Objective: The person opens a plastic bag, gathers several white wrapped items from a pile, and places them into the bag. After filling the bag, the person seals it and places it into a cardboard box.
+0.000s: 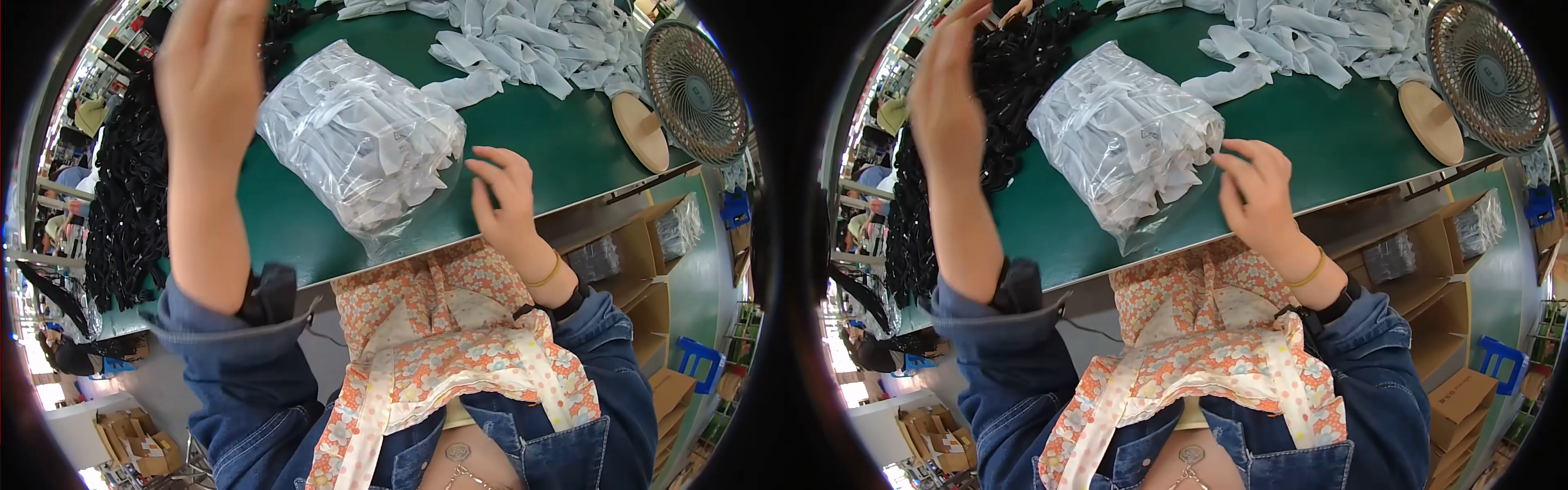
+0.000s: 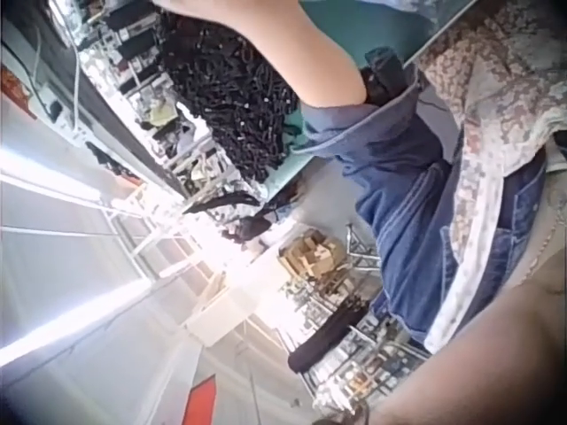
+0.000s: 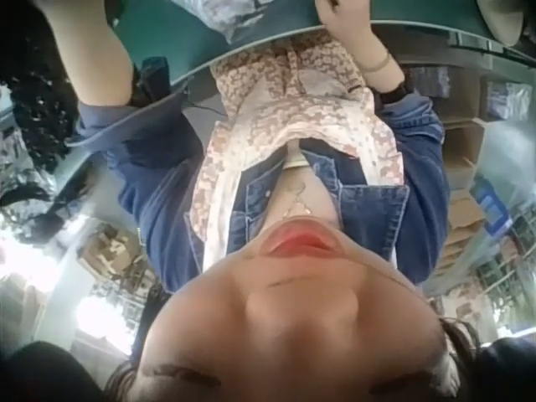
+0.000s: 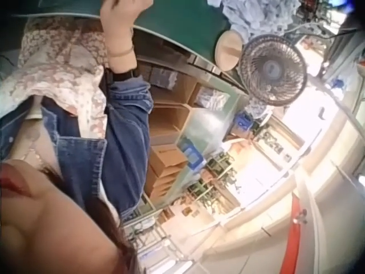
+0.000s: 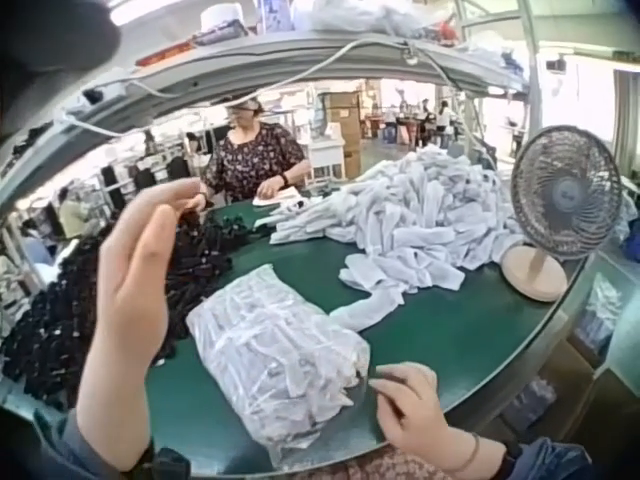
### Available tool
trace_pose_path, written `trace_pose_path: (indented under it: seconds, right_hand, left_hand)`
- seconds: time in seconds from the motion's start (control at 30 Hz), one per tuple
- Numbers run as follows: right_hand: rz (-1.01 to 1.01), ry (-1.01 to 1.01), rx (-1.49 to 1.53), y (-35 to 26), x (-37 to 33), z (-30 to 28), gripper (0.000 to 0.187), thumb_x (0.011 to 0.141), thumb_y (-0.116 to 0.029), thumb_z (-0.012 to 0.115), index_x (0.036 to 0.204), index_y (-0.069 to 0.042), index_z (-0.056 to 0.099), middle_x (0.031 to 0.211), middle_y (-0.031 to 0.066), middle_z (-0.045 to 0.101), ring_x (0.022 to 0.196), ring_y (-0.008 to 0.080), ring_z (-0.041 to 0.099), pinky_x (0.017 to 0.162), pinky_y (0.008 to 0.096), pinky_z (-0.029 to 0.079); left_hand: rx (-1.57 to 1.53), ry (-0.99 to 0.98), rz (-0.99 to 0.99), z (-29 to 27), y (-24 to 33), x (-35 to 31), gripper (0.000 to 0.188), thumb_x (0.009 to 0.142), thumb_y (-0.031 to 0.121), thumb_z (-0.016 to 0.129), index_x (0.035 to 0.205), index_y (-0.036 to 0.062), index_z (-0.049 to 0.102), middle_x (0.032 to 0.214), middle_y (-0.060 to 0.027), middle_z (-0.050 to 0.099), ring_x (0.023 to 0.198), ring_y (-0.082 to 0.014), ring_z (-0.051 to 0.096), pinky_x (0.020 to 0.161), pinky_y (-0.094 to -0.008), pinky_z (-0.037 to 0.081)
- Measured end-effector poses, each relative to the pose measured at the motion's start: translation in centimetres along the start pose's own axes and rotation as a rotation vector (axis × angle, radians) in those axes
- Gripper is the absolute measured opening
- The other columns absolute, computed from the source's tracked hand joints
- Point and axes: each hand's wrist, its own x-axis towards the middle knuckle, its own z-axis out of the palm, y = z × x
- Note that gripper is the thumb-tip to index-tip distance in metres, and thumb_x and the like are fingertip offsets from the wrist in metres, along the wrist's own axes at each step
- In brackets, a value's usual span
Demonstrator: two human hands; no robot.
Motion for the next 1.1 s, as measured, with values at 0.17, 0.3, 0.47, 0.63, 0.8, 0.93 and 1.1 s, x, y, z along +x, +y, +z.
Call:
trace_pose_path:
  seconds: [0.17,0.3,0.47,0.63,0.8,0.93,1.1]
  right_hand:
    - [0.229,0.053,0.089,1.2,-0.4,0.3,0.031,0.073,-0.001,0.064,0.103,-0.005,0.061,0.106,0.0138,0.059,0.100,0.0309,0.056,0.086,0.0371,0.043]
    - [0.170,0.044,0.009,1.3,2.8,1.6,0.029,0.074,-0.004,0.065,0.102,-0.006,0.062,0.104,0.0120,0.059,0.095,0.0292,0.057,0.082,0.0374,0.045]
    - [-0.312,-0.086,-0.141,3.9,5.9,3.2,0.025,0.074,-0.007,0.065,0.099,-0.009,0.063,0.099,0.0053,0.061,0.094,0.0248,0.057,0.081,0.0361,0.043]
    - [-0.490,-0.083,-0.197,4.1,7.2,2.7,0.021,0.074,-0.008,0.064,0.095,-0.012,0.064,0.095,0.0019,0.061,0.093,0.0216,0.058,0.081,0.0341,0.041]
    - [-0.134,-0.081,-0.328,5.7,7.1,3.7,0.013,0.076,-0.011,0.060,0.088,-0.010,0.066,0.086,0.0062,0.063,0.084,0.0248,0.060,0.075,0.0354,0.044]
    - [0.154,-0.232,-0.139,8.7,5.8,5.3,0.012,0.076,-0.011,0.057,0.084,-0.006,0.065,0.078,0.0106,0.062,0.075,0.0287,0.060,0.067,0.0367,0.047]
    - [0.308,-0.433,0.252,6.9,5.0,2.9,0.012,0.077,-0.008,0.051,0.080,-0.001,0.060,0.073,0.0144,0.059,0.070,0.0316,0.059,0.065,0.0379,0.048]
  left_hand:
    - [0.661,-0.502,0.041,11.4,-5.6,-11.2,0.060,0.087,0.047,0.054,0.131,0.0075,0.046,0.135,-0.0118,0.048,0.125,-0.0313,0.044,0.105,-0.0491,0.030]
    - [0.574,-0.642,-0.085,10.9,-6.1,-11.2,0.064,0.086,0.048,0.054,0.137,0.0116,0.042,0.141,-0.0105,0.042,0.133,-0.0289,0.034,0.108,-0.0556,0.020]
    - [0.560,-0.577,-0.160,7.8,2.3,-14.7,0.057,0.081,0.038,0.062,0.131,0.0124,0.048,0.135,-0.0099,0.046,0.128,-0.0316,0.039,0.104,-0.0612,0.022]
    - [0.698,-0.352,-0.078,3.9,1.2,-18.1,0.045,0.074,0.018,0.067,0.117,0.0109,0.056,0.121,-0.0102,0.052,0.115,-0.0315,0.047,0.094,-0.0583,0.032]
    - [0.656,-0.314,-0.050,4.2,2.6,-18.9,0.037,0.072,0.008,0.062,0.108,0.0097,0.057,0.105,-0.0076,0.054,0.099,-0.0284,0.051,0.080,-0.0481,0.036]
    - [0.639,-0.247,-0.216,5.0,2.8,-21.4,0.028,0.071,0.004,0.059,0.098,0.0090,0.057,0.093,-0.0059,0.053,0.089,-0.0285,0.052,0.074,-0.0430,0.035]
    - [0.597,-0.339,-0.543,1.7,3.1,-24.0,0.019,0.072,0.001,0.055,0.088,0.0072,0.049,0.086,-0.0096,0.049,0.082,-0.0307,0.051,0.069,-0.0436,0.037]
